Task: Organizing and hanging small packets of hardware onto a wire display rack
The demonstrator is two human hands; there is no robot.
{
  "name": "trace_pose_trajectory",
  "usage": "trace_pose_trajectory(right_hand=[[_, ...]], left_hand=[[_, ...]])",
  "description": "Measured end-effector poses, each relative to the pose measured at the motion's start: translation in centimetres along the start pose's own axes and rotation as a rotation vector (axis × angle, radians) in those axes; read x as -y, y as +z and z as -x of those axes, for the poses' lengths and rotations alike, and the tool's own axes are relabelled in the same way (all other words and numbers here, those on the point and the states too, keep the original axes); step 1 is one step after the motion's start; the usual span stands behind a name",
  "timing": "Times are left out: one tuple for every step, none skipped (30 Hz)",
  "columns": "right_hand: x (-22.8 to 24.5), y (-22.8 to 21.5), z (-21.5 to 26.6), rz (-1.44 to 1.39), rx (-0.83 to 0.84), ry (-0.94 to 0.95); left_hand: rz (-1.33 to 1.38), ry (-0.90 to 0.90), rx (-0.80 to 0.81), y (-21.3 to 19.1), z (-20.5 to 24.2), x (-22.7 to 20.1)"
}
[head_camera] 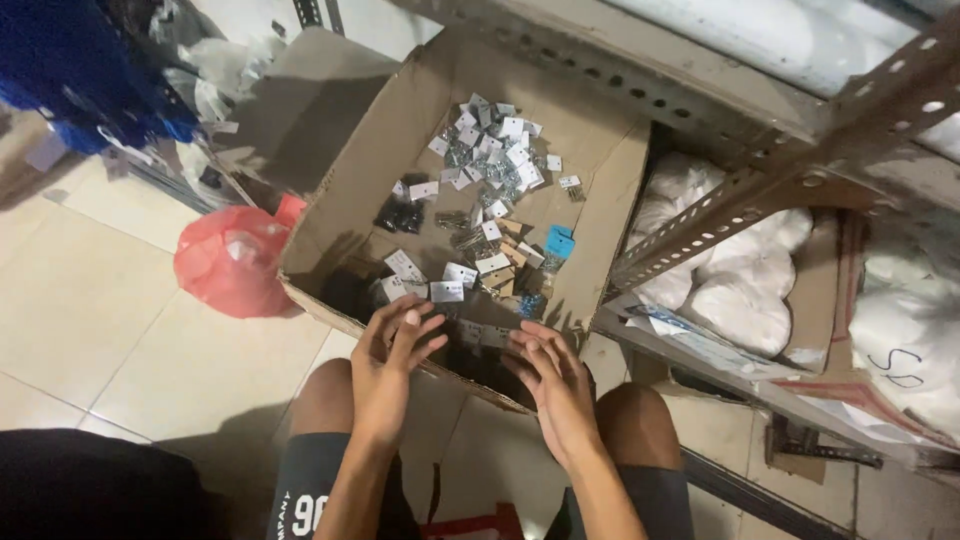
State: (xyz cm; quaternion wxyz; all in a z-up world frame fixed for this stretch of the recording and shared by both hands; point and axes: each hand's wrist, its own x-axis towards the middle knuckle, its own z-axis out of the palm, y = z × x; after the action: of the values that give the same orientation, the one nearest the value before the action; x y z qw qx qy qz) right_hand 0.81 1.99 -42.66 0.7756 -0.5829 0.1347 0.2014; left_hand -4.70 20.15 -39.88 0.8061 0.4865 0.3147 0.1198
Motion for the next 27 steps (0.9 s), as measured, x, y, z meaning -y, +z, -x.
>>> trace_pose_trajectory(right_hand=[[-0.4,-0.2,-0.2,-0.001,0.000,0.002],[-0.8,-0.4,-0.5,-0.002,0.003,0.003],[-0.4,-0.1,-0.3,0.007,0.005,0.010],[0.0,0.2,-0.1,0.054,-0.007,0.038],[0.4,0.5,0.0,0.101,-0.018,0.065],[0.8,0.8,0.0,0.109,-0.016,0.072],[1.3,1.1,-0.1,0.196,-0.027,0.138],[1.7,1.4,-0.3,0.282,-0.038,0.203],[1.7,1.7,-1.1,0.290,-0.036,0.209],[1.7,2.0,-1.8,0.425,0.013,0.166],[1.7,2.2,-2.5,0.560,0.063,0.122],[1.9,2.7,-3.6,0.564,0.061,0.129],[2.1,3.2,-4.7,0.645,0.030,0.061],[2.3,3.8,-5.9,0.726,0.000,-0.009],[1.5,3.5,-8.5,0.732,0.000,-0.002],[0.8,3.3,-11.1,0.817,0.023,-0.125],[0.1,3.1,-13.8,0.899,0.047,-0.249],[-1.2,2.2,-17.7,0.903,0.049,-0.247],[-2.6,1.4,-21.6,1.018,0.090,-0.292],[-4.1,0.4,-25.3,1.132,0.132,-0.334],[-3.5,1.5,-25.9,1.136,0.134,-0.328],[-2.9,2.7,-26.5,1.181,0.075,-0.208],[-2.4,3.8,-27.1,1.223,0.016,-0.087],[-3.9,2.7,-29.8,1.225,0.018,-0.083],[-5.3,1.6,-32.4,1.293,0.004,-0.194],[-6.9,0.6,-34.9,1.358,-0.007,-0.306],[-6.8,1.1,-35.1,1.360,-0.002,-0.301]], left_hand=[[0.055,0.015,-0.016,-0.2,-0.7,1.0],[0.110,0.033,-0.035,-0.5,-1.4,2.0],[0.116,0.028,-0.043,-0.2,-1.0,1.3],[0.082,0.023,-0.024,0.0,-0.7,0.6],[0.048,0.019,-0.005,0.1,-0.4,-0.1],[0.053,0.013,-0.013,0.2,-0.6,-0.1],[0.066,0.025,-0.015,0.3,-0.8,-0.1],[0.078,0.037,-0.017,0.3,-1.1,-0.1],[0.083,0.032,-0.024,0.3,-1.5,-0.1],[0.109,0.060,-0.005,0.3,-1.9,0.0],[0.136,0.087,0.015,0.3,-2.3,0.1],[0.138,0.079,0.011,0.3,-2.8,0.7],[0.170,0.130,0.012,0.4,-3.4,1.2],[0.203,0.182,0.011,0.4,-4.0,1.8],[0.206,0.175,0.007,0.5,-3.7,1.3],[0.206,0.165,-0.010,0.8,-3.5,0.7],[0.206,0.155,-0.028,1.0,-3.3,0.1],[0.209,0.153,-0.031,1.0,-3.5,-0.2],[0.175,0.118,-0.031,1.0,-3.7,-0.5],[0.140,0.080,-0.032,0.9,-3.8,-0.7],[0.143,0.074,-0.035,1.0,-4.1,-0.6],[0.174,0.078,-0.052,0.9,-4.5,-0.5],[0.206,0.082,-0.068,0.9,-4.8,-0.4],[0.206,0.078,-0.072,0.8,-5.3,0.2],[0.264,0.093,-0.085,0.6,-5.8,0.7],[0.321,0.109,-0.100,0.4,-6.2,1.3],[0.320,0.105,-0.107,0.6,-6.3,0.8]])
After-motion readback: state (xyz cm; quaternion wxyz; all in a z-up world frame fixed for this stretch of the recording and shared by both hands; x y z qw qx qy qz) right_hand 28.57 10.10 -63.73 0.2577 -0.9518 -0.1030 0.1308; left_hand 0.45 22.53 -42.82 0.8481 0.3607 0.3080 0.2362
